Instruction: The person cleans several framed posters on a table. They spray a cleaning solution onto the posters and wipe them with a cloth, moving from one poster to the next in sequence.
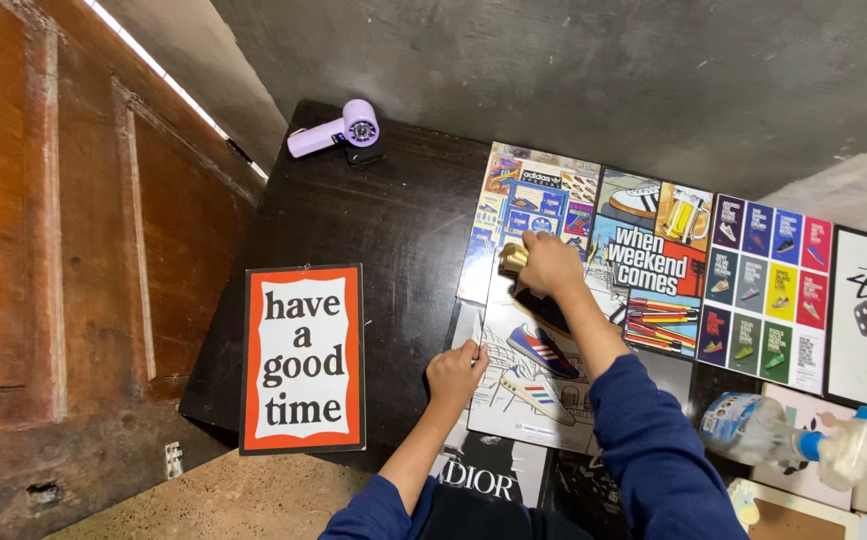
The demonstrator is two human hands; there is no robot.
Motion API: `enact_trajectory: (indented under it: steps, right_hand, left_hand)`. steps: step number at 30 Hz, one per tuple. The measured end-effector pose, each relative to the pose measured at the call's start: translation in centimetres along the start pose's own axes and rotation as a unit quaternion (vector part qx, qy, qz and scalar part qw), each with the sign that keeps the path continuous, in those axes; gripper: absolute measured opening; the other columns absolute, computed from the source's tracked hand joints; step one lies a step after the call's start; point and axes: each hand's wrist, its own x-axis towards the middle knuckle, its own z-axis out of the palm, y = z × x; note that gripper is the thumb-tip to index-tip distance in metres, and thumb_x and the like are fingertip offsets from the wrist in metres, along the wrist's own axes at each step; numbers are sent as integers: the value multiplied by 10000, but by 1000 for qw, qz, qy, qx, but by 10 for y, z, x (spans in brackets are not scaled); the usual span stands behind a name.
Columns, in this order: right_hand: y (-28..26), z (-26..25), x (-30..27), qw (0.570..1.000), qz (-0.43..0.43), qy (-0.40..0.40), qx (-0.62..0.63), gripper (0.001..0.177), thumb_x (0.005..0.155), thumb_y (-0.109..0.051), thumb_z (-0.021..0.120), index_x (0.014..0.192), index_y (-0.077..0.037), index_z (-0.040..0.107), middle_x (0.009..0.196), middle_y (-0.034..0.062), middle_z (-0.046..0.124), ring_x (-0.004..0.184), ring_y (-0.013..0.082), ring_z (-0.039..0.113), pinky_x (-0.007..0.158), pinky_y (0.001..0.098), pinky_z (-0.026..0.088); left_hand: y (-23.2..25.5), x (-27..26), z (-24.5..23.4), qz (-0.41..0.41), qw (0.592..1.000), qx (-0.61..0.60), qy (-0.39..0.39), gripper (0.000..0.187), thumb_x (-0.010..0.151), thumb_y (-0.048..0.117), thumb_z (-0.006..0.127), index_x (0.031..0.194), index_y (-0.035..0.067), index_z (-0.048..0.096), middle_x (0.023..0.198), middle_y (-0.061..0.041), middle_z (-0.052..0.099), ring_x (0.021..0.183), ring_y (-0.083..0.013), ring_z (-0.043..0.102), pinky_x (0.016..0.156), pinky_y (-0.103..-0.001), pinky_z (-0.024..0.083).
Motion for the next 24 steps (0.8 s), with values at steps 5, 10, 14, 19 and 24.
enact_trajectory:
  steps: [5,10,14,19,24]
  right_hand:
    - [8,9,15,999,-4,6,31,482,745,-192,661,1220,-111,661,1301,175,608,1179,379,604,932,497,516]
    - [9,29,-10,997,-51,49,20,466,741,-177,674,1205,-129,678,1284,147,616,1240,347,568,1000,451,495]
    - [7,43,-55,993,-81,84,35,429,740,-135,685,1168,-155,696,1233,106,631,1212,324,572,1021,445,474]
    - [3,76,-139,946,-203,251,16,448,602,-219,777,1030,-109,699,1133,158,615,1163,399,538,968,531,432]
    - [-3,110,-244,982,-132,133,-4,537,646,-123,752,1173,-132,651,1119,103,605,1097,312,566,999,455,434]
  left_hand:
    - [0,-2,2,6,1000,5,19,273,914,290,731,730,125,617,577,-23,644,493,-239,626,508,-368,494]
    - [-2,-3,5,10,1000,21,17,302,921,311,731,714,129,605,548,-34,624,476,-252,622,495,-381,499]
    - [-8,-4,12,7,999,41,13,310,909,346,728,714,133,614,552,-43,634,479,-275,627,461,-408,486]
    - [-14,-6,16,33,999,27,0,279,946,328,693,768,123,624,568,-46,644,481,-266,635,501,-397,511]
    - [-13,-8,13,38,999,20,-7,281,942,324,686,757,125,618,593,-46,658,503,-276,645,498,-410,503]
